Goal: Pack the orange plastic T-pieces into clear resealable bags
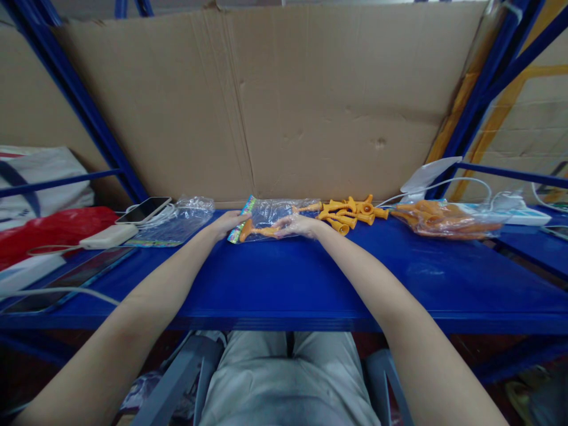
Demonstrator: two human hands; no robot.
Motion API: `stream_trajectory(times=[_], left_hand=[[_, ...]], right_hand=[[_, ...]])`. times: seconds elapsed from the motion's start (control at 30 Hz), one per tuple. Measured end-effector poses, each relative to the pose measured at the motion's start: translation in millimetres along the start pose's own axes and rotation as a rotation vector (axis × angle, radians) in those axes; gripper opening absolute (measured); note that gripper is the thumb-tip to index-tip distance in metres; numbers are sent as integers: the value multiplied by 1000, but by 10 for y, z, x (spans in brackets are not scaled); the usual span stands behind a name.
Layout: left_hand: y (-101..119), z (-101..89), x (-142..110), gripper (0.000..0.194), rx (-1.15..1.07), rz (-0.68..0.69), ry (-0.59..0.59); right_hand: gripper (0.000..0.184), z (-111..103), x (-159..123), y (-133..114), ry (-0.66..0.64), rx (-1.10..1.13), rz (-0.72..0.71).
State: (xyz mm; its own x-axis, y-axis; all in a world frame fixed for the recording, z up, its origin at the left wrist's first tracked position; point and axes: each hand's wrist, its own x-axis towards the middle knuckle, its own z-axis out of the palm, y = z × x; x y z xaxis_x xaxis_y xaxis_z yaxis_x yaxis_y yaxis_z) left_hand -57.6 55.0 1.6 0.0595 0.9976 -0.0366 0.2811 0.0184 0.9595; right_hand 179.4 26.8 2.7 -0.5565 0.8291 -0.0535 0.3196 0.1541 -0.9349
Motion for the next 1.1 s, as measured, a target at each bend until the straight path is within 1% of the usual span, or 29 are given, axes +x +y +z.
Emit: stream_trajectory(times=[0.1,0.27,0.37,0.57,0.7,0.77,0.9,1.0,1.1], left_hand=[[7,14,-21,31,9,18,-25],[21,29,-41,21,-6,40,-52],[26,29,-38,16,-7,41,-49],[17,21,-15,16,21,64,-32],[11,-8,0,16,12,50,1],[9,-26,12,17,7,43,40],[7,-50,40,17,28,2,112],[11,-53,50,16,54,-16,129],[18,-62,44,18,86,-15,110]], right_hand=[[30,9,-13,-9,-15,7,3],[30,29,11,-5,-7,-6,2],[32,27,42,20,-26,7,-14],[29,17,41,21,-83,106,-23],[35,-7,14,0,-31,120,28],[37,-52,14,13,0,76,34],[39,-181,36,70,60,-102,32],[41,-242,48,99,109,-204,50],[44,-241,49,99,127,-278,57]])
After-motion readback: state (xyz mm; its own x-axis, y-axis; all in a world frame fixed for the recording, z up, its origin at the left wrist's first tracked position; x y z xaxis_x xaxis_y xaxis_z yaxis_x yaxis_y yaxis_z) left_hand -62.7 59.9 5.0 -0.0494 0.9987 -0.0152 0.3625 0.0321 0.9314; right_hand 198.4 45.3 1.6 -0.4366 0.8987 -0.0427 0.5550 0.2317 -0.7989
